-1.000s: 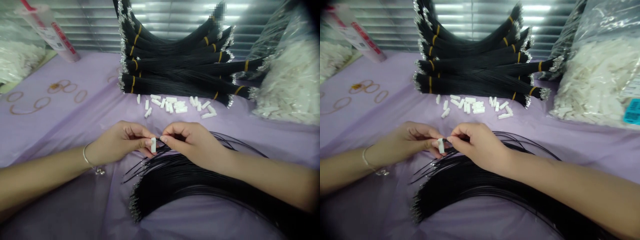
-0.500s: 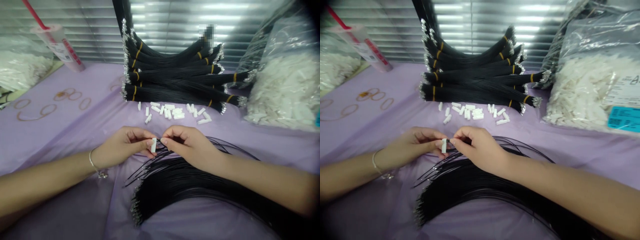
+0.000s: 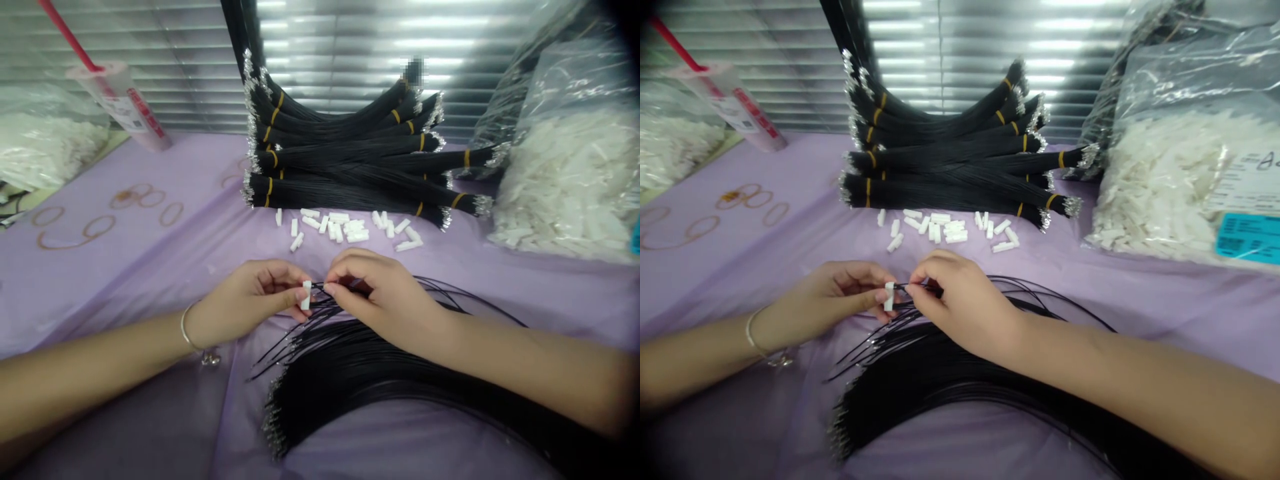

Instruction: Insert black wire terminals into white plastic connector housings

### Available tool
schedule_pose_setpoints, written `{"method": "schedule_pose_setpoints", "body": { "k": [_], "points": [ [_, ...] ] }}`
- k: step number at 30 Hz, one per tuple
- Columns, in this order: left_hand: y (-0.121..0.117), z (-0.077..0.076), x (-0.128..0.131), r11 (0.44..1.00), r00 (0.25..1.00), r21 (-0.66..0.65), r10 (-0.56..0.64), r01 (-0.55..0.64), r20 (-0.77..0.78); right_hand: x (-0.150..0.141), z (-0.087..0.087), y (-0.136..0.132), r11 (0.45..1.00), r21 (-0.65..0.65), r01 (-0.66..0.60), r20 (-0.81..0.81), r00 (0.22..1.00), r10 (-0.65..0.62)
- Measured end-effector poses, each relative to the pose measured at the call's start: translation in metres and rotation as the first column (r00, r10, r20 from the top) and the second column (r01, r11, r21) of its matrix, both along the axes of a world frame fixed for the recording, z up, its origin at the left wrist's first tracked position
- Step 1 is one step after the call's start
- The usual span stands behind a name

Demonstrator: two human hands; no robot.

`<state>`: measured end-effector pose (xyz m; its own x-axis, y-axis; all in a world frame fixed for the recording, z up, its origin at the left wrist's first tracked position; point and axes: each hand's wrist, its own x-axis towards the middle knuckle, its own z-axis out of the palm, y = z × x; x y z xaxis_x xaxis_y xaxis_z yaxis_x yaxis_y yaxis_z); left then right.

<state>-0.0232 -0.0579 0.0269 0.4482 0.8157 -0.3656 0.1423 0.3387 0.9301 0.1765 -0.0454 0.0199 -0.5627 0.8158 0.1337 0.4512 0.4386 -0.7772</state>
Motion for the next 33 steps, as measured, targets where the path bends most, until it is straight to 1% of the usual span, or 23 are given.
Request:
{"method": "schedule_pose_setpoints", "body": {
  "k": [2, 4, 7, 9, 12, 15, 19, 21, 26, 33],
  "points": [
    [-0.001, 0.000, 0.000, 1.000, 1.000, 0.005, -0.004, 0.004, -0.023, -0.001, 0.002, 0.001, 1.000, -0.016, 0.019, 0.058, 0.998, -0.018],
    [-0.002, 0.000, 0.000, 1.000, 0.999, 0.013, -0.005, 0.005, -0.049, -0.001, 0.004, 0.003, 0.999, -0.042, 0.009, 0.098, 0.995, -0.005],
    [-0.002, 0.001, 0.001, 0.999, 0.998, 0.032, -0.009, 0.011, -0.061, 0.000, 0.006, 0.006, 0.994, -0.112, 0.000, 0.109, 0.994, 0.012],
    [-0.002, 0.001, 0.002, 0.999, 0.998, 0.044, -0.011, 0.013, -0.058, 0.001, 0.007, 0.006, 0.991, -0.130, 0.014, 0.098, 0.995, -0.001],
    [-0.002, 0.000, 0.003, 0.999, 0.998, 0.049, -0.007, 0.010, -0.056, 0.001, 0.008, 0.005, 0.994, -0.102, 0.026, 0.106, 0.994, -0.015],
    [-0.002, 0.000, 0.002, 0.999, 0.999, 0.040, -0.014, 0.016, -0.050, 0.001, 0.008, 0.004, 0.999, -0.034, 0.020, 0.130, 0.991, -0.015],
    [-0.002, 0.001, 0.001, 1.000, 0.999, 0.030, -0.009, 0.011, -0.045, 0.001, 0.005, 0.001, 0.997, 0.073, -0.032, 0.121, 0.992, 0.023],
    [-0.002, 0.002, 0.002, 1.000, 0.999, 0.025, -0.007, 0.008, -0.047, 0.000, 0.003, -0.001, 0.994, 0.102, -0.047, 0.113, 0.993, 0.035],
    [-0.003, 0.004, 0.003, 1.000, 0.997, 0.026, -0.003, 0.005, -0.076, -0.005, -0.001, -0.006, 0.995, 0.097, -0.018, 0.106, 0.994, 0.007],
    [-0.002, 0.002, 0.003, 1.000, 0.999, 0.022, -0.020, 0.021, -0.042, -0.003, 0.001, -0.007, 0.995, 0.081, -0.056, 0.086, 0.995, 0.049]
  ]
}}
